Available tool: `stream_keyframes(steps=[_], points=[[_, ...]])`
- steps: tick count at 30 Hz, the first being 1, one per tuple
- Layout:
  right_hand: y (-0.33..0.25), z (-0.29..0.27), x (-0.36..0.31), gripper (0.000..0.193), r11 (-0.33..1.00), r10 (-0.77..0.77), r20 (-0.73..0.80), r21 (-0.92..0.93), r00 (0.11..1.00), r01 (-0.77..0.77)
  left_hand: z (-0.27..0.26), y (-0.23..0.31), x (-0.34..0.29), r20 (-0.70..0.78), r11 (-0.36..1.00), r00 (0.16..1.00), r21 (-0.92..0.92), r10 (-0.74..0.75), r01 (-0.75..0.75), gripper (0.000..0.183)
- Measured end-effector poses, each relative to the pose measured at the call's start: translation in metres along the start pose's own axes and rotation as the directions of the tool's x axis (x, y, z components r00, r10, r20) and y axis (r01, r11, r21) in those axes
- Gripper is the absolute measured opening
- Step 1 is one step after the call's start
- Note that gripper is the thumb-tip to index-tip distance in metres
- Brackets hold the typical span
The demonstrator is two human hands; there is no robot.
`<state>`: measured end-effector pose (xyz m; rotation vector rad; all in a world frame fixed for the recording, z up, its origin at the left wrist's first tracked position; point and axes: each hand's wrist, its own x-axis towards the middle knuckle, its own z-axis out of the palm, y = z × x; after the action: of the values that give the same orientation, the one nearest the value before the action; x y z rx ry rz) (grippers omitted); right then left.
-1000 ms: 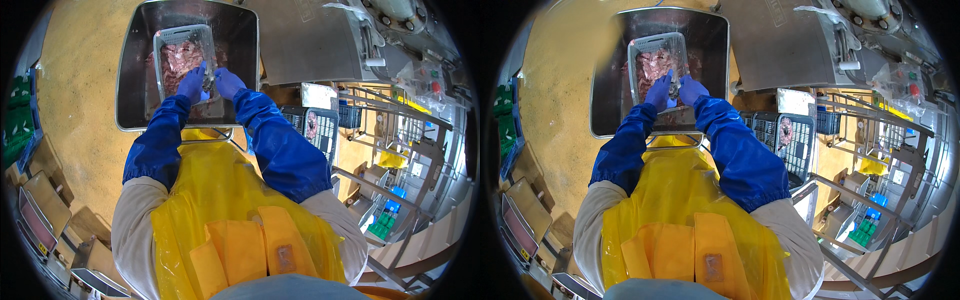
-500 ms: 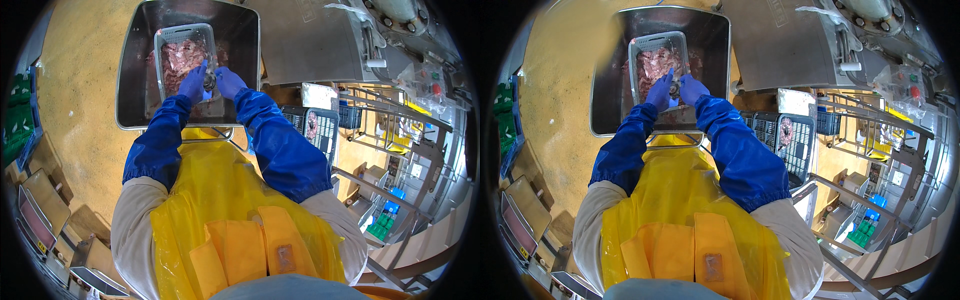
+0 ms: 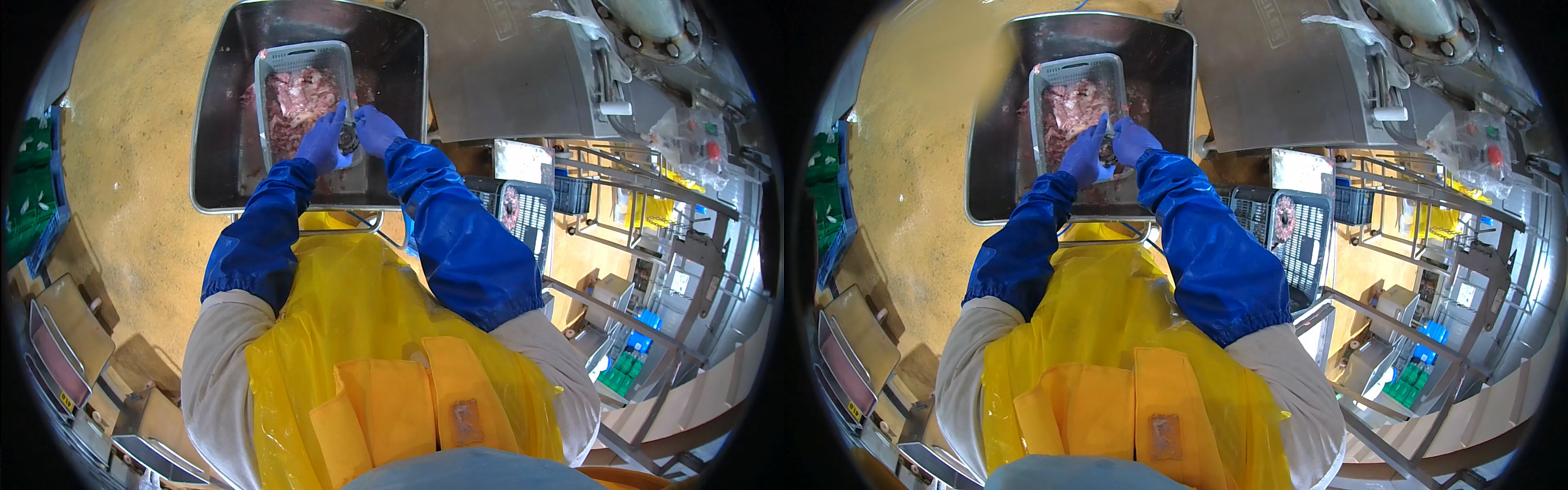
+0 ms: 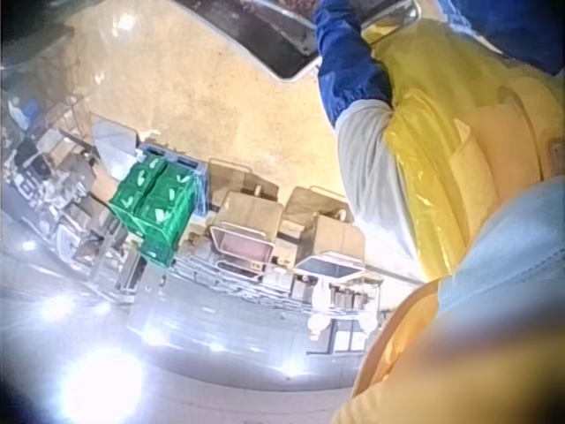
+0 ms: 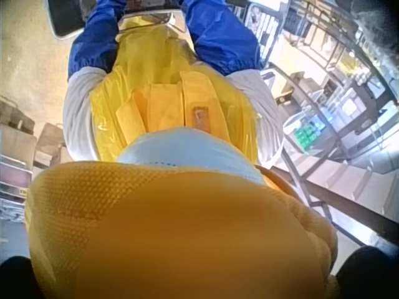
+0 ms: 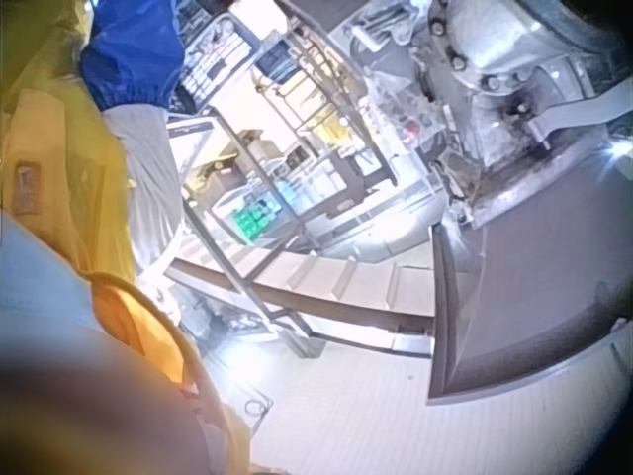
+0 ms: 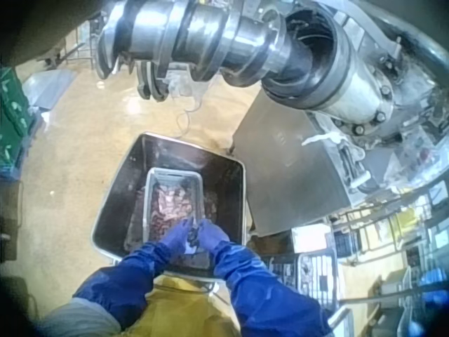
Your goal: The person cleans a meat grinder component using a blue hose and their gloved hands. They rinse the metal part, remove stuck meat residue, and place it into a metal bin. The task is performed in a commercial kitchen with stainless steel equipment.
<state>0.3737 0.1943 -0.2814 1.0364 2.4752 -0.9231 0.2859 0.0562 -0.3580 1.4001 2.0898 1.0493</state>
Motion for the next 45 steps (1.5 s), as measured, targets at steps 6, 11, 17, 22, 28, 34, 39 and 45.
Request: stream_keyframes(steps=[6, 11, 17, 22, 28, 34, 39, 45], points=[[0.0, -0.004, 0.001, 0.036, 0.998, -0.05, 0.035, -0.033, 0.998, 0.051, -0.002, 0.001, -0.001, -0.005, 1.0, 1.0, -0.013, 0.027, -0.027, 0.112], [0.006, -0.009, -0.003, 0.035, 1.0, -0.025, -0.03, -0.013, 0.999, 0.025, 0.006, -0.006, 0.002, -0.079, 0.997, 0.997, -0.08, 0.016, -0.023, 0.106], [0.002, -0.019, -0.032, 0.032, 0.993, -0.119, -0.093, 0.002, 0.989, 0.119, 0.036, -0.059, 0.013, 0.383, 0.109, 0.807, -0.873, -0.45, 0.475, 0.069], [-0.012, -0.027, -0.044, 0.032, 0.985, -0.171, -0.011, 0.001, 0.985, 0.171, 0.045, -0.055, 0.014, 0.398, -0.253, 0.871, -0.909, -0.289, 0.331, 0.049], [-0.018, -0.02, -0.044, 0.033, 0.986, -0.163, -0.018, 0.023, 0.986, 0.164, 0.051, -0.049, 0.023, 0.401, -0.487, 0.877, -0.84, -0.263, 0.238, 0.043], [-0.01, -0.003, -0.036, 0.034, 0.991, -0.131, 0.001, -0.004, 0.991, 0.131, 0.066, -0.07, 0.022, 0.354, -0.464, 0.911, -0.857, -0.212, 0.225, 0.047], [-0.013, -0.004, -0.035, 0.034, 0.993, -0.116, 0.032, -0.01, 0.993, 0.117, 0.062, -0.065, 0.024, 0.403, -0.468, 0.882, -0.846, -0.244, 0.257, 0.043], [-0.011, -0.004, -0.033, 0.033, 0.992, -0.124, 0.033, -0.022, 0.992, 0.125, 0.061, -0.061, 0.023, 0.431, -0.454, 0.841, -0.852, -0.327, 0.261, 0.039]])
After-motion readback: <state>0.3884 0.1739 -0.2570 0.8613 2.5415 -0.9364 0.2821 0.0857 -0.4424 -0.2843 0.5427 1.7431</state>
